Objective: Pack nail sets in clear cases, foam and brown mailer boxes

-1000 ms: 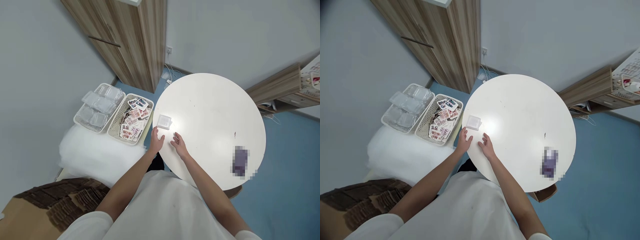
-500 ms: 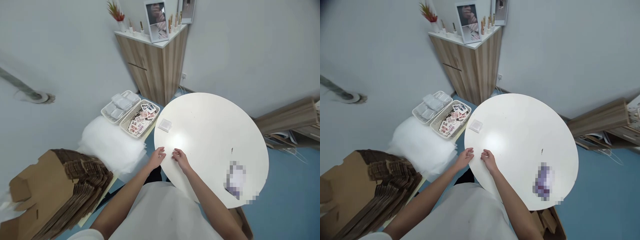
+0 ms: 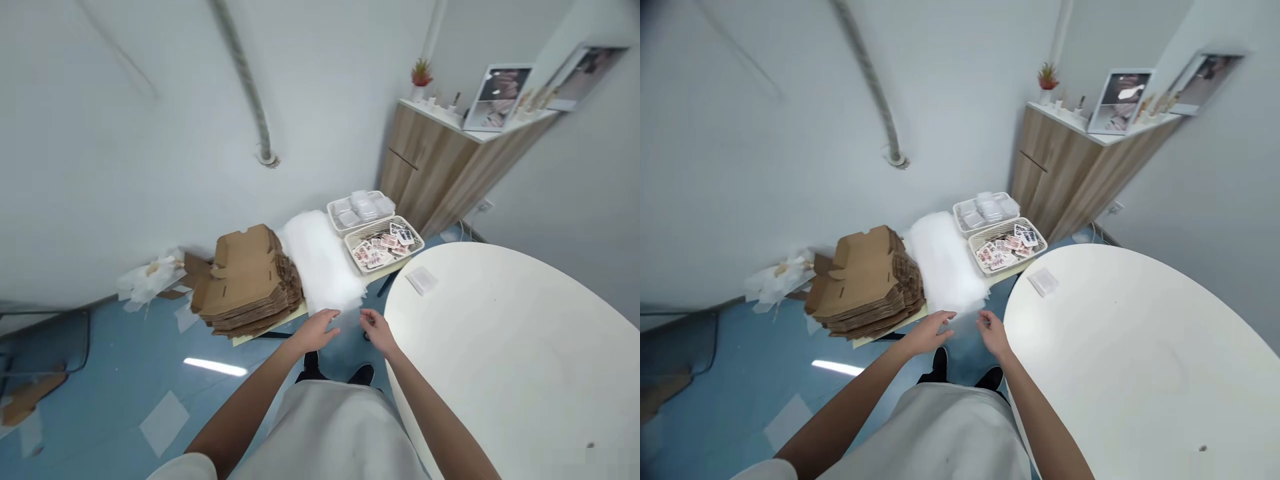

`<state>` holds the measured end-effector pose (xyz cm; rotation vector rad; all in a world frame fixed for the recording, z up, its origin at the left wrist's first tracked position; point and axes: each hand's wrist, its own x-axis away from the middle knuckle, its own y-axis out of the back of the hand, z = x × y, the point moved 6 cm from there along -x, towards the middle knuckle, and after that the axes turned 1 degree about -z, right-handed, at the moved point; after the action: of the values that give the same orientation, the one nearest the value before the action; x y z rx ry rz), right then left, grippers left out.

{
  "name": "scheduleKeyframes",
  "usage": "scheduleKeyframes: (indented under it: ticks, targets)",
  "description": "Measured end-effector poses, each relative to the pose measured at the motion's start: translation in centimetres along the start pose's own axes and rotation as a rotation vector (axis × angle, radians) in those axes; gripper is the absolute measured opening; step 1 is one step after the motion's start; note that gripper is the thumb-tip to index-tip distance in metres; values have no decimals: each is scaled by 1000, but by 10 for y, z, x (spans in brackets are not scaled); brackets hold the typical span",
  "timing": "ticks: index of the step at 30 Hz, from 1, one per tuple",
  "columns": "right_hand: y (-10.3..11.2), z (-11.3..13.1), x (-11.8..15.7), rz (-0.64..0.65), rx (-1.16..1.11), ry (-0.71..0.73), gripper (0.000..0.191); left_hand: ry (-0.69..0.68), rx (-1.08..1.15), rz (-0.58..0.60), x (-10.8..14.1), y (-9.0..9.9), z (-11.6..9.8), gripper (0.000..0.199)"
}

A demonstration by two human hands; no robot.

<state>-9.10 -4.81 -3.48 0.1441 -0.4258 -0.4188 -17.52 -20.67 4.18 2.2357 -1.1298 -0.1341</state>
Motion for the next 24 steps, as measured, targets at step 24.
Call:
scheduleKeyframes:
  ticks: [24]
  targets:
    - [-220, 216, -48, -88, 1234, 581, 14, 382, -568, -217, 82, 197, 121, 62]
